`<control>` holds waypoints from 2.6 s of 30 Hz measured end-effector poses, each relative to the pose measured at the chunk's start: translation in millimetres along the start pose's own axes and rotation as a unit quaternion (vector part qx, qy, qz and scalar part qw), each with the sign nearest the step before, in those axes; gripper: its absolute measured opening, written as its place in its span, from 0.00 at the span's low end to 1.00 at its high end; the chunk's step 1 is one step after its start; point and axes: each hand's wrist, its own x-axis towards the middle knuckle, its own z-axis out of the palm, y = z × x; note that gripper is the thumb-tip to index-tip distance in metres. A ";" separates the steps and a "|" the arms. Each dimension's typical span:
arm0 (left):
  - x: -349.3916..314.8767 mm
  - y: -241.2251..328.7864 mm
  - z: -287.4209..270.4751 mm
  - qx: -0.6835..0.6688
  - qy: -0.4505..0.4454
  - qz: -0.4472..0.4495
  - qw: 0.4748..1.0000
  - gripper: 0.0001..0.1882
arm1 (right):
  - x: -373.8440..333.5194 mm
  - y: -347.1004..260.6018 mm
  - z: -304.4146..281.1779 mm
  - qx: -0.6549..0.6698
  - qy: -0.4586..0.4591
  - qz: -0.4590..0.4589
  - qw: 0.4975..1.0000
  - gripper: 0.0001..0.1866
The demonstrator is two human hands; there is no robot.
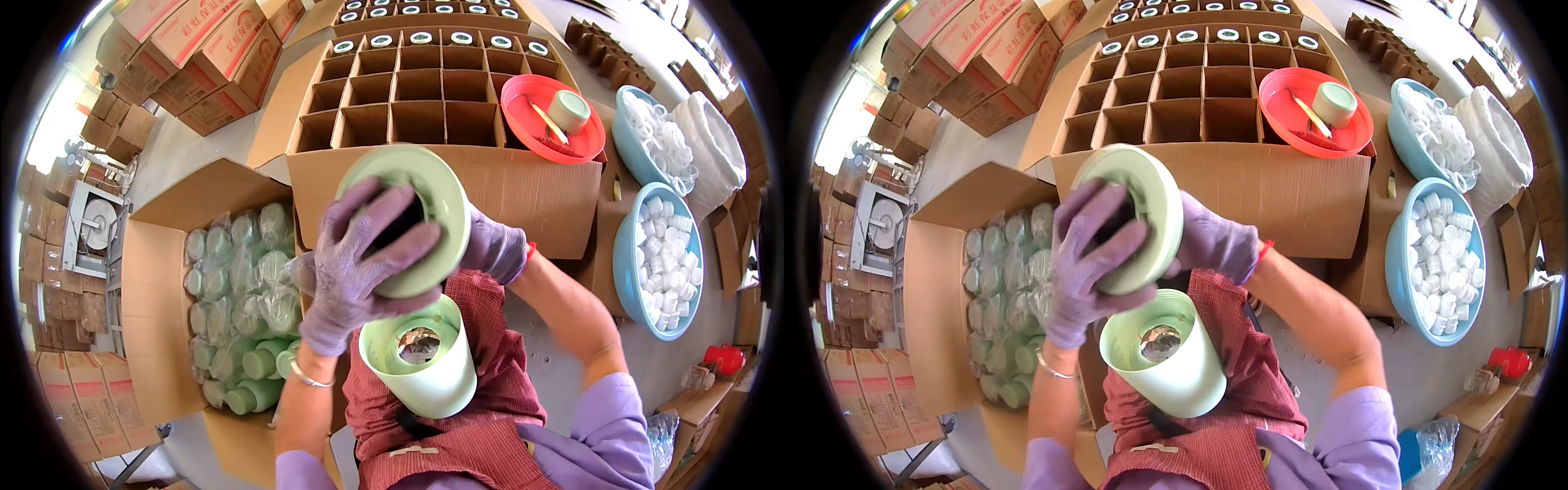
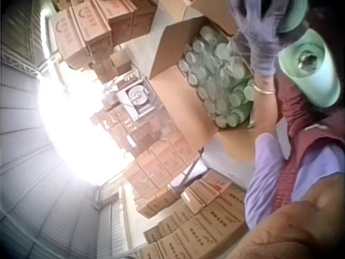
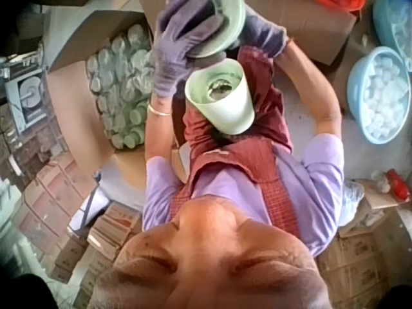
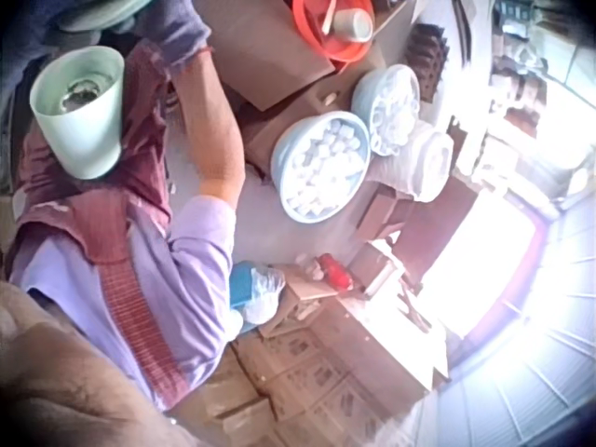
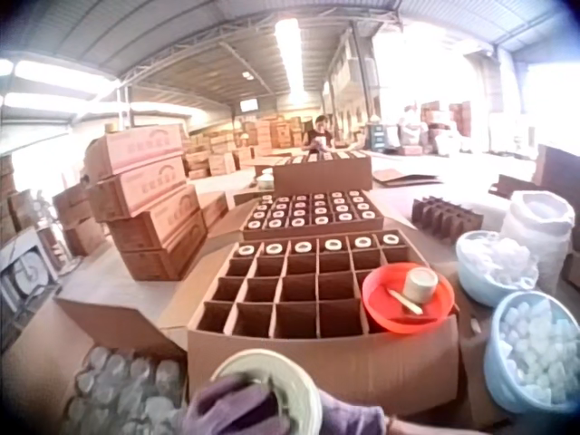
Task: The person assembles and packs light green thermos flasks. They place a metal liner into the flask, screw on the lid, and then wrap the flask in a plastic bag before placing it into a cardboard box.
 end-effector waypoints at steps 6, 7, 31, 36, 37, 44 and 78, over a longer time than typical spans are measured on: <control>-64.6 3.7 -30.9 -0.265 -0.125 -0.115 0.949 0.33 | -34.1 -26.0 -7.4 -0.416 0.066 0.086 0.903 0.19; -74.5 9.9 -32.9 -0.286 -0.152 -0.131 0.937 0.33 | -38.7 -24.6 -4.4 -0.410 0.099 0.051 0.905 0.17; -149.6 122.0 49.7 -0.535 -0.047 -0.607 0.586 0.20 | -220.8 -55.1 29.3 -0.836 0.014 0.168 0.522 0.38; -139.9 114.0 31.6 -0.592 -0.132 -0.658 0.446 0.26 | -214.5 -36.2 25.6 -0.852 0.044 -0.054 0.519 0.39; -140.3 120.4 42.9 -0.697 -0.059 -0.638 0.322 0.21 | -203.1 -39.5 28.9 -0.844 -0.031 -0.118 0.523 0.36; -70.0 105.9 -15.9 -0.558 0.019 -0.614 0.558 0.23 | -164.3 -20.2 38.5 -0.594 -0.078 -0.293 0.745 0.26; -19.7 41.3 -4.5 -0.209 0.070 -0.243 0.945 0.12 | -89.0 -14.9 -38.6 -0.562 0.133 -0.200 0.792 0.25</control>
